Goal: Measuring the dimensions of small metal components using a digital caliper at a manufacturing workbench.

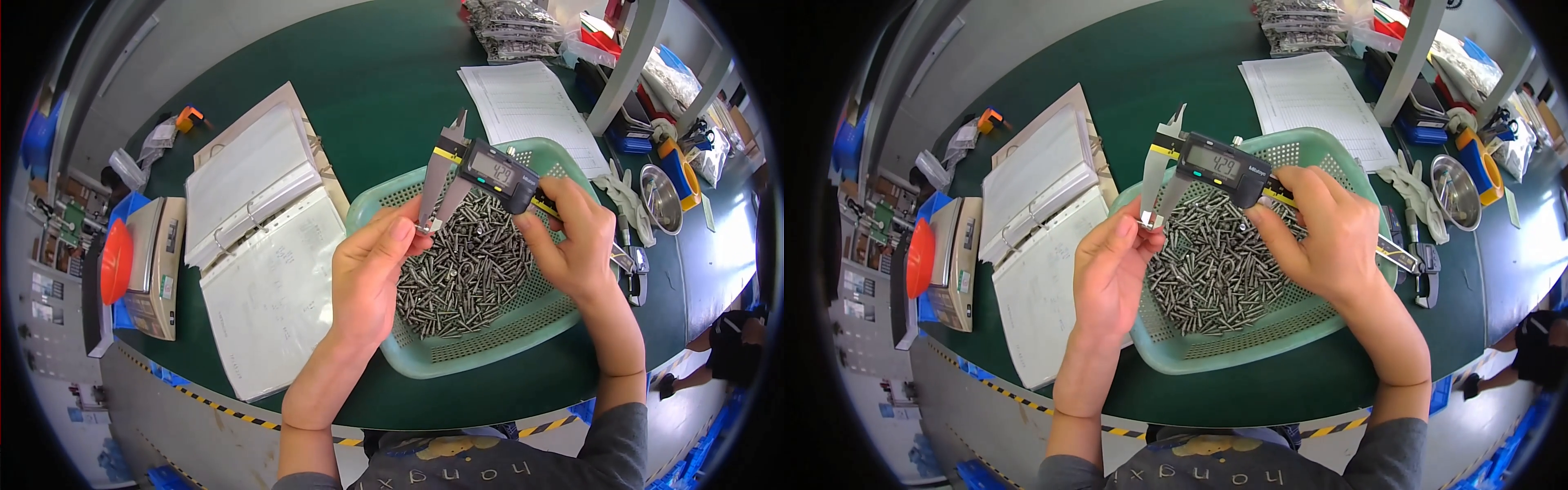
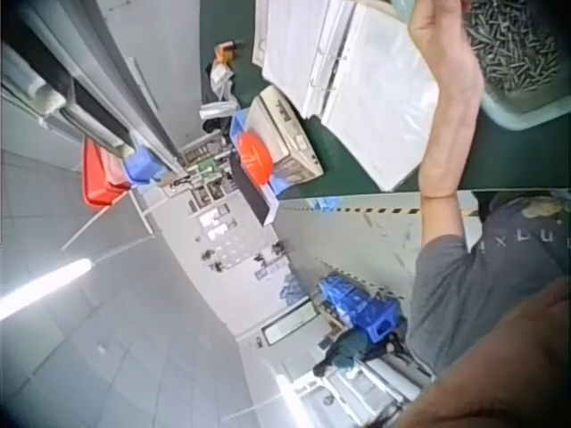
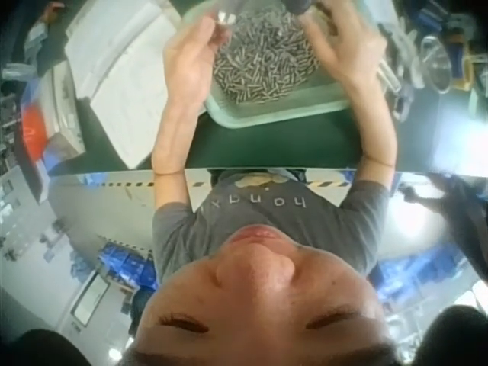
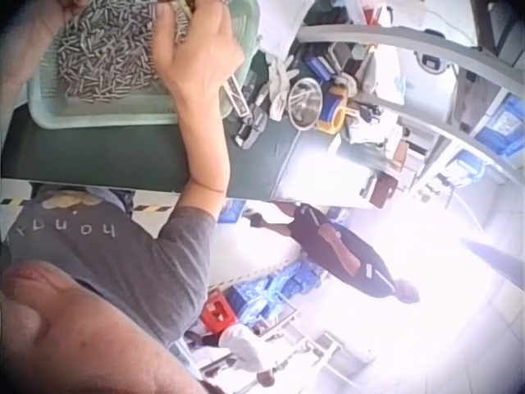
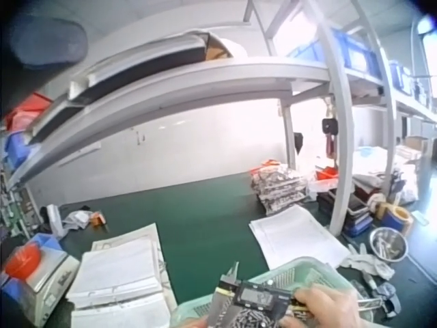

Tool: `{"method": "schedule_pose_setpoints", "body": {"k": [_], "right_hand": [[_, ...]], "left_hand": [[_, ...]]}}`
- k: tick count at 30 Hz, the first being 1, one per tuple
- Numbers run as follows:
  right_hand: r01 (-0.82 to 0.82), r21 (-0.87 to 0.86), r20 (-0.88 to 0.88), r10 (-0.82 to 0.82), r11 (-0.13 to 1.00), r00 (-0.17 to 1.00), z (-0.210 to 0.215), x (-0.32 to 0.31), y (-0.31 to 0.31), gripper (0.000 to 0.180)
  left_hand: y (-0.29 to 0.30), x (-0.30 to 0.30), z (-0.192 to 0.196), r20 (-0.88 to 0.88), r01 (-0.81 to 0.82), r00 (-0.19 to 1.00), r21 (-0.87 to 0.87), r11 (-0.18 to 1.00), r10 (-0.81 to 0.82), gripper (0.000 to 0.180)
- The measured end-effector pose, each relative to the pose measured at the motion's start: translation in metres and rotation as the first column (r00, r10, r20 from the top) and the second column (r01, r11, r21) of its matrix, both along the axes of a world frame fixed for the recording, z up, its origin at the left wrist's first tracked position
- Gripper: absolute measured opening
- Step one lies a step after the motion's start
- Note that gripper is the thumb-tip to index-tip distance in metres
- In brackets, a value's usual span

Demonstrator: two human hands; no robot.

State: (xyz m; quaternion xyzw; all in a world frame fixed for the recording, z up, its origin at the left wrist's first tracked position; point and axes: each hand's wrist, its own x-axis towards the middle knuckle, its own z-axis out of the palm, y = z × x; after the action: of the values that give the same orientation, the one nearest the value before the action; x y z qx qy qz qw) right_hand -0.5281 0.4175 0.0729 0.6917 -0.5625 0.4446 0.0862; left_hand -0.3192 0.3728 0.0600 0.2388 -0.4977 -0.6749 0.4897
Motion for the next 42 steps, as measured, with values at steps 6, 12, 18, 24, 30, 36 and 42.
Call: {"method": "schedule_pose_setpoints", "body": {"k": [6, 12, 18, 24, 30, 36, 42], "right_hand": [[0.051, 0.018, -0.02, -0.05, 0.999, 0.999, 0.005, -0.001, 0.005, 0.029], [0.064, -0.045, -0.07, -0.067, 0.997, 0.995, -0.001, -0.006, 0.003, 0.028], [0.127, 0.049, -0.117, -0.121, 0.991, 0.986, -0.002, -0.005, 0.001, 0.029], [0.142, 0.009, -0.047, -0.142, 0.99, 0.989, -0.007, -0.007, -0.007, 0.028], [0.088, 0.045, 0.007, -0.088, 0.995, 0.996, 0.0, -0.002, -0.001, 0.027], [-0.022, 0.029, 0.021, 0.021, 0.999, 1.0, 0.001, -0.001, 0.003, 0.023], [-0.085, 0.053, 0.037, 0.083, 0.995, 0.996, 0.0, -0.004, 0.002, 0.022]], "left_hand": [[0.002, 0.0, 0.006, -0.015, 0.044, 0.999, -0.044, 0.998, -0.045, 0.036], [-0.01, 0.014, 0.008, 0.467, 0.106, 0.883, -0.277, 0.955, 0.038, 0.026], [0.011, 0.004, -0.009, 0.778, 0.658, 0.179, -0.55, 0.515, 0.603, 0.023], [-0.002, 0.004, -0.009, 0.882, 0.7, 0.219, -0.44, 0.562, 0.417, 0.018], [-0.011, 0.006, -0.001, 0.72, 0.298, 0.685, -0.414, 0.86, 0.109, 0.013], [-0.013, 0.01, 0.001, 0.366, 0.119, 0.928, -0.122, 0.985, -0.067, 0.014], [-0.017, 0.016, 0.006, 0.3, 0.141, 0.946, -0.035, 0.989, -0.124, 0.018]]}}
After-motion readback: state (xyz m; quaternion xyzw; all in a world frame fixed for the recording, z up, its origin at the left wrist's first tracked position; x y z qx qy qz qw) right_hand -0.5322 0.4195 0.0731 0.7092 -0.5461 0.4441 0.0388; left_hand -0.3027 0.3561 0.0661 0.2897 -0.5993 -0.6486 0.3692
